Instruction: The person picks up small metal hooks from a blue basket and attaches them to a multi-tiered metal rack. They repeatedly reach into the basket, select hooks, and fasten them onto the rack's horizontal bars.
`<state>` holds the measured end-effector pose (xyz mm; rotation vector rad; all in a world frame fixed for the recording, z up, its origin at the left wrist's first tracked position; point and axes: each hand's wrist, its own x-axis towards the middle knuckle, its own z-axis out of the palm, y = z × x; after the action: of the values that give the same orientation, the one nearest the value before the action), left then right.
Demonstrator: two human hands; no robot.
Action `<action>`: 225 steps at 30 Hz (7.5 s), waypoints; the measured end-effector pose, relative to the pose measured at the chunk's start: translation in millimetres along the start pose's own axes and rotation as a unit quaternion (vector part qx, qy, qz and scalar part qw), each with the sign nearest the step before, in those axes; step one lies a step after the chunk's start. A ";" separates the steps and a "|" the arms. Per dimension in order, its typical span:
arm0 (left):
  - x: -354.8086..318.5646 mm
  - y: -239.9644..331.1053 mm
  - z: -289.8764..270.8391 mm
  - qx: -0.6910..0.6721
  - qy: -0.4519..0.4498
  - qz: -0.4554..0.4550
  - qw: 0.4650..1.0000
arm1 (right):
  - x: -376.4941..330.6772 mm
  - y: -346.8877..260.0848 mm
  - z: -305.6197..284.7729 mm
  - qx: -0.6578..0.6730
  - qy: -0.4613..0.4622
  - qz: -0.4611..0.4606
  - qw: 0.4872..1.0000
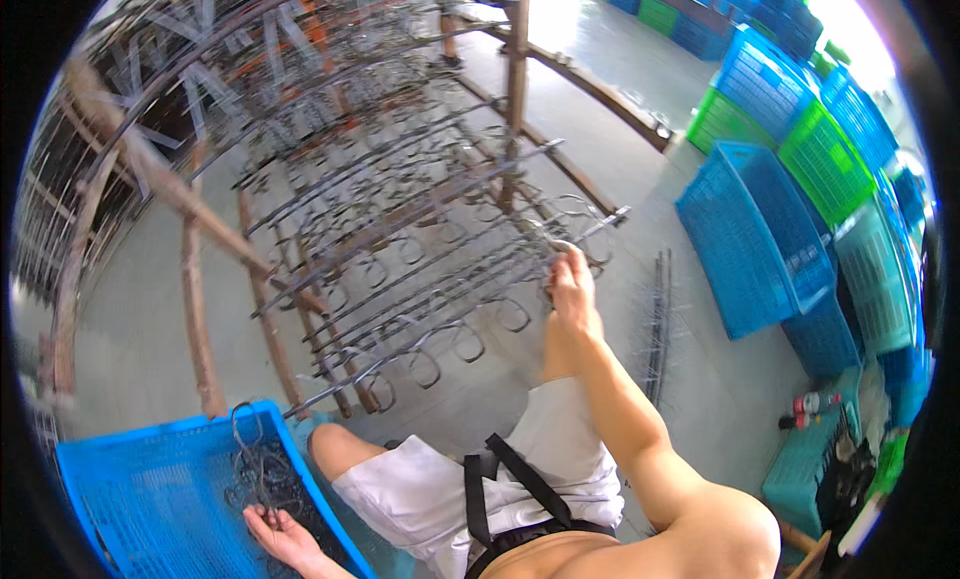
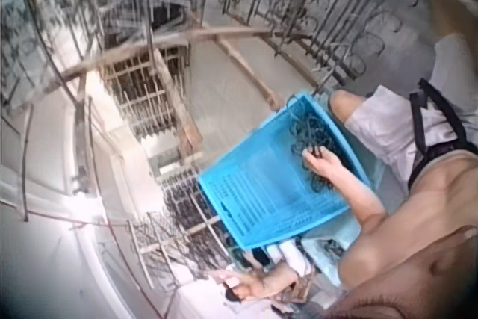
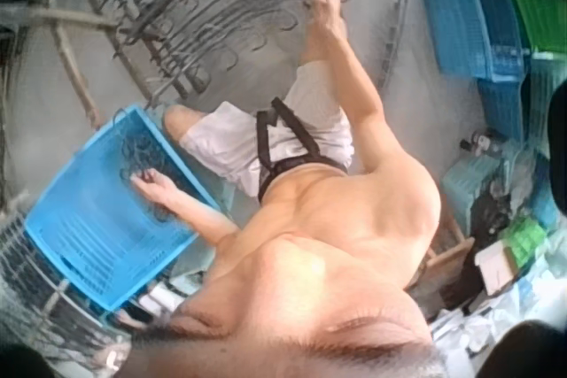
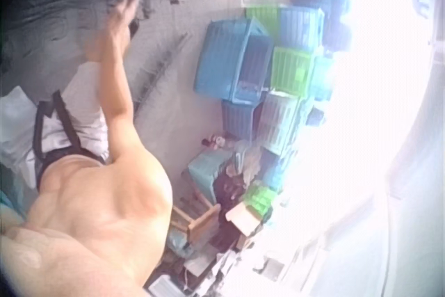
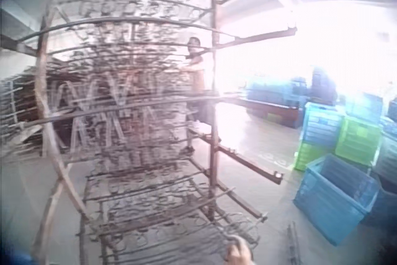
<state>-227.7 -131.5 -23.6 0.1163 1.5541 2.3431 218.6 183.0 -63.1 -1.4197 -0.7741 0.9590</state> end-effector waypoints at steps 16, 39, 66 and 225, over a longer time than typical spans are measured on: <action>-58.8 43.4 16.9 -0.003 -0.147 -0.025 0.989 | -242.3 -82.5 204.1 -0.082 -0.575 -0.507 0.637; -150.4 -21.7 94.0 0.194 -0.337 0.026 0.921 | -82.2 -1.0 48.4 0.252 -0.003 -0.001 0.968; -131.1 -25.7 108.9 0.447 -0.320 0.241 0.800 | -73.3 -1.8 56.7 0.198 -0.127 0.037 0.971; -80.8 -57.2 43.5 0.194 -0.255 -0.048 0.946 | -208.2 24.8 175.0 -0.082 -0.171 -0.165 0.968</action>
<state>-128.0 -98.2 -49.1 0.6639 1.6661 1.7135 -31.5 73.3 -58.6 -1.2242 -1.3282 0.9018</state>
